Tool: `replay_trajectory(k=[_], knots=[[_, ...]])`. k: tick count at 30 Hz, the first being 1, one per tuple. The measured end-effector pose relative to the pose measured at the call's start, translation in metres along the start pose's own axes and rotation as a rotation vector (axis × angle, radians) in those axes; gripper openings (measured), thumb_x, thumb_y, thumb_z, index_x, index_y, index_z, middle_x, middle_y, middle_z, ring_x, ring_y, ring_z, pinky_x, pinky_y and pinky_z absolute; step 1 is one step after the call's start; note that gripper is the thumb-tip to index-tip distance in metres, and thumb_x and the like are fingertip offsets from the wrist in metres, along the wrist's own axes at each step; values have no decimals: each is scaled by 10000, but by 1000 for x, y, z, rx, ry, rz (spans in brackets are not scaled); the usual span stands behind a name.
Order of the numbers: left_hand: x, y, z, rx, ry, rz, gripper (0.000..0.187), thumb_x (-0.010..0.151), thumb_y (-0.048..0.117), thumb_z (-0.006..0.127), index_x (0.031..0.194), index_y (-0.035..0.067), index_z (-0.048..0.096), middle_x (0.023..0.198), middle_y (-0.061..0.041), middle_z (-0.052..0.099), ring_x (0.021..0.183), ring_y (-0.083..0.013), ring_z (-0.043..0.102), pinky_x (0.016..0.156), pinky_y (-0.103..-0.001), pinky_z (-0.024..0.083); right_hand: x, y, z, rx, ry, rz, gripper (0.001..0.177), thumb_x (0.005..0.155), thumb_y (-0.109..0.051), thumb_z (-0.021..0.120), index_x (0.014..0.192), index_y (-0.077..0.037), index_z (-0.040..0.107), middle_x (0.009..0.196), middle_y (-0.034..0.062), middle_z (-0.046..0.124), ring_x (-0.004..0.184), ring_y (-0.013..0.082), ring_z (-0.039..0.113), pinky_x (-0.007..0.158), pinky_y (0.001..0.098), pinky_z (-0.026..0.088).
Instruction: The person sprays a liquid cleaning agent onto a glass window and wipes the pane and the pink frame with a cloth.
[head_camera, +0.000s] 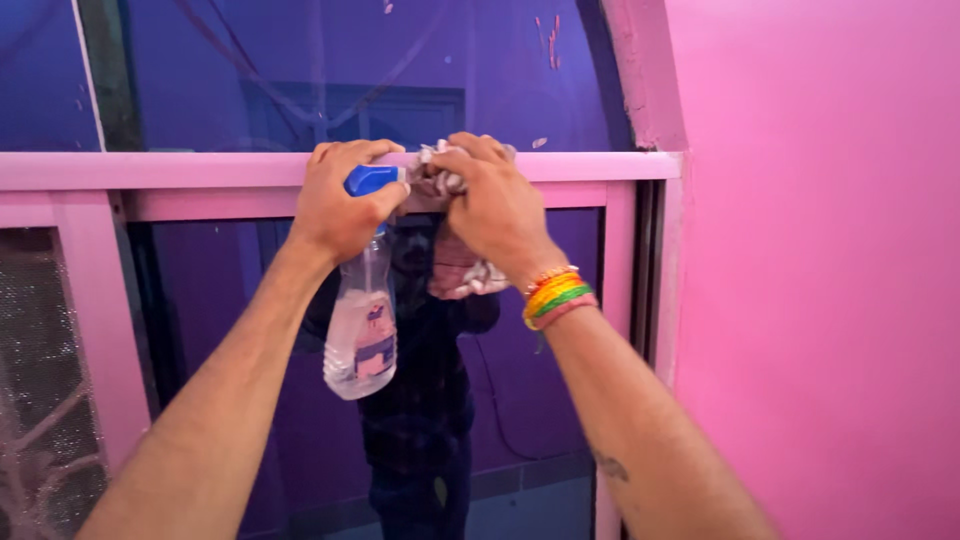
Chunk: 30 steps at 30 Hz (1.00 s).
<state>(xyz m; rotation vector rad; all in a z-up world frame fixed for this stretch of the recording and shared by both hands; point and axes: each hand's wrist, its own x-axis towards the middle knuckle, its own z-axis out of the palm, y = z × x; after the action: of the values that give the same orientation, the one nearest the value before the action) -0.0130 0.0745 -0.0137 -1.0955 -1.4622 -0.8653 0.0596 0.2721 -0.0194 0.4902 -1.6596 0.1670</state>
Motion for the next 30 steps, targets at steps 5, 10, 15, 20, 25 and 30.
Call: replay_trajectory(k=[5, 10, 15, 20, 25, 30], knots=[[-1, 5, 1, -4, 10, -11, 426, 767, 280, 701, 1138, 73, 731, 1126, -113, 719, 1180, -303, 565, 1109, -422, 347, -12, 55, -47, -81, -7, 135, 372, 751, -50, 641, 1086, -166, 752, 1303, 63, 669, 1227, 311, 615, 981, 424, 502], [0, 4, -2, -38, -15, -14, 426, 770, 280, 692, 1137, 68, 732, 1073, -96, 734, 1171, -286, 573, 1101, -404, 341, -23, 90, -90, -192, -13, 128, 351, 748, -63, 631, 1075, -108, 749, 1279, 77, 692, 1168, 331, 652, 954, 420, 519], [3, 2, -2, -38, -19, 13, 410, 785, 289, 698, 1122, 59, 733, 1025, -84, 748, 1148, -266, 597, 1091, -403, 345, 0, 58, -77, -225, -83, 298, 227, 850, -236, 741, 1047, -126, 763, 1148, 106, 695, 1070, 345, 669, 926, 451, 530], [-1, -2, 6, 5, 79, 109, 372, 797, 256, 703, 1112, 63, 735, 1133, -120, 729, 1142, -287, 597, 1070, -413, 365, 16, -10, -12, -170, -88, 111, 358, 738, -84, 686, 1048, -218, 805, 1137, 86, 681, 1087, 366, 630, 920, 468, 540], [-2, -3, 6, 15, 70, 69, 372, 792, 253, 687, 1117, 77, 733, 1149, -105, 732, 1144, -279, 613, 1083, -409, 384, 12, -30, 2, -92, -16, 141, 277, 763, -111, 702, 1023, -180, 768, 1131, 39, 676, 1146, 352, 613, 881, 469, 541], [-2, 3, 1, 1, 18, 15, 412, 774, 268, 692, 1136, 76, 734, 1121, -111, 721, 1167, -302, 578, 1089, -417, 358, -1, 26, -39, -97, -24, 164, 249, 784, -125, 718, 1026, -162, 763, 1144, 28, 679, 1087, 315, 660, 887, 448, 533]])
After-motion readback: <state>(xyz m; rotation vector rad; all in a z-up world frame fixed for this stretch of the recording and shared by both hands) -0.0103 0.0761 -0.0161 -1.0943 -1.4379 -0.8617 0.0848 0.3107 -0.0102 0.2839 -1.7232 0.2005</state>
